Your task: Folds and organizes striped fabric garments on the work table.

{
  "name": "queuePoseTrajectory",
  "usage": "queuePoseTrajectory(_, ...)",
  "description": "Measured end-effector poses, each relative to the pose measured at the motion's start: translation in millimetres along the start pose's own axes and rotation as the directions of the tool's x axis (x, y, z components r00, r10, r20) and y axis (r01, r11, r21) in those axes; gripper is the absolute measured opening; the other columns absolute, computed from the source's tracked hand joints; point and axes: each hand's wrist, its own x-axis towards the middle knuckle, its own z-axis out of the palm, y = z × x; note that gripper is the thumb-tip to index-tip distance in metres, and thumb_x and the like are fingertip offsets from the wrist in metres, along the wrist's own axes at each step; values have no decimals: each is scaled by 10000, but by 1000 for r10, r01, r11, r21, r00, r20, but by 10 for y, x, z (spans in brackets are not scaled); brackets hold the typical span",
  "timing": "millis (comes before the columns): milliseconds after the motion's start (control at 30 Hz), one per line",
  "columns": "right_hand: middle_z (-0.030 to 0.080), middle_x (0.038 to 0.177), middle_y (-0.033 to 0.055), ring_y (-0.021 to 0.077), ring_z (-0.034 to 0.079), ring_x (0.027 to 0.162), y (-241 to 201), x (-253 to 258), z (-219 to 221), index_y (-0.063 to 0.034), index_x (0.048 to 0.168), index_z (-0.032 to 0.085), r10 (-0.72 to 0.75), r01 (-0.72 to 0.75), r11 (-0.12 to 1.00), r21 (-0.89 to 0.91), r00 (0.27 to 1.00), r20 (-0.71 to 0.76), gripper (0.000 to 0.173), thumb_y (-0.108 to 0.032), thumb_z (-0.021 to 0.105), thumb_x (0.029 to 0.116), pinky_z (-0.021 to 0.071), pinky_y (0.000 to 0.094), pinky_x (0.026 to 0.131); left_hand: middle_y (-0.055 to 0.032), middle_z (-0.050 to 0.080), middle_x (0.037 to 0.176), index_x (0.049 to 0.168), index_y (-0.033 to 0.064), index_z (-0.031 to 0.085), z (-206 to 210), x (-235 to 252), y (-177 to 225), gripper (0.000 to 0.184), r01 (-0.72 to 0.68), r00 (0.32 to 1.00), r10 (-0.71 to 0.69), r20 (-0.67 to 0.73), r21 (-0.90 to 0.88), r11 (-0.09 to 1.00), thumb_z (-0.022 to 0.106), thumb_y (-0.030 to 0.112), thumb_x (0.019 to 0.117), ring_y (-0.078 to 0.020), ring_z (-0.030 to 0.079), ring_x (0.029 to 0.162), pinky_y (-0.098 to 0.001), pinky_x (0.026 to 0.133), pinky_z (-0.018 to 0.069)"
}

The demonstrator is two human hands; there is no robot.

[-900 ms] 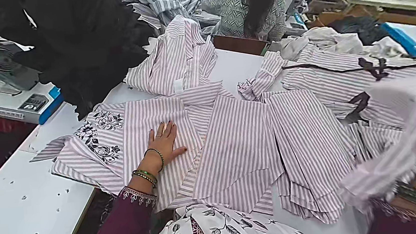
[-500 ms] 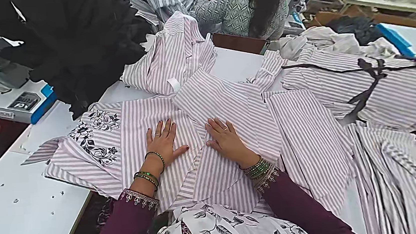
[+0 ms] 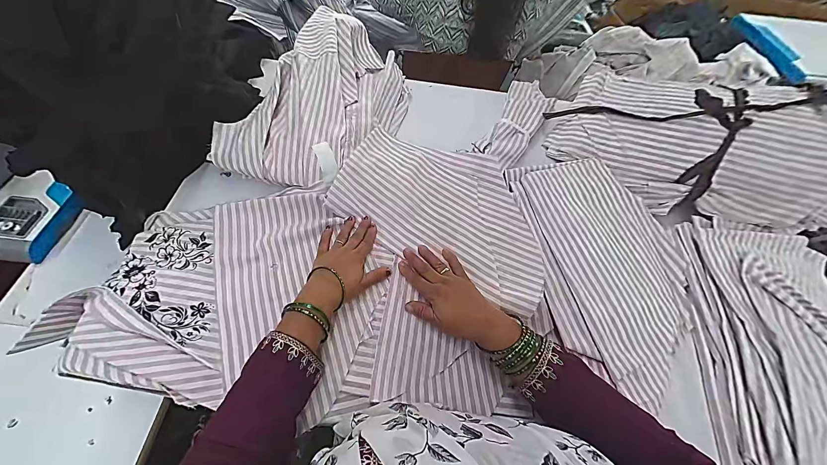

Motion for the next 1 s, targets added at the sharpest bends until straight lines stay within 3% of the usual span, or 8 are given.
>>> queuePoseTrajectory(167,370,1644,100,366,299,1533,0,-170,71,-85,1553,444,-32,33,999,13,998,-59,699,-549,393,1033,147,685,1192,-13,38,1742,1661,152,132,27,5,-18,891,12,1000,-11,-11,11,1000,428,673,1001,-243,-50,1603,-613,1235,-54)
queuePoseTrajectory(467,372,1644,93,357,286,1541,5,-183,75,-87,1552,446,-32,35,999,41,998,-60,704,-553,420,1026,125,678,1200,-7,40,1741,1660,146,133,40,18,-34,921,12,1000,-11,-18,38,999,434,696,986,-236,-48,1603,-598,1237,-51)
queuePoseTrajectory(633,435,1605,104,379,355,1506,17,-215,109,-79,1516,500,-52,55,998,20,990,-128,684,-548,419,1024,177,682,1188,-11,43,1741,1659,147,140,47,20,-42,923,5,1000,-4,-28,33,999,444,697,982,-233,-45,1603,-597,1238,-50)
queuePoseTrajectory(800,438,1603,108,397,356,1501,-15,-316,109,-85,1526,487,-35,40,998,39,991,-129,665,-525,405,1035,186,694,1180,-28,83,1738,1653,141,186,57,11,-50,904,-8,998,8,-58,-7,1000,487,667,982,-257,-16,1605,-619,1237,-33)
queuePoseTrajectory(1000,455,1592,109,397,381,1488,-13,-395,141,-84,1509,511,-42,45,999,15,988,-151,684,-553,393,1025,217,693,1168,-24,67,1740,1657,147,158,48,9,-46,901,-6,999,6,-50,-9,1000,479,660,989,-253,-27,1604,-615,1236,-49)
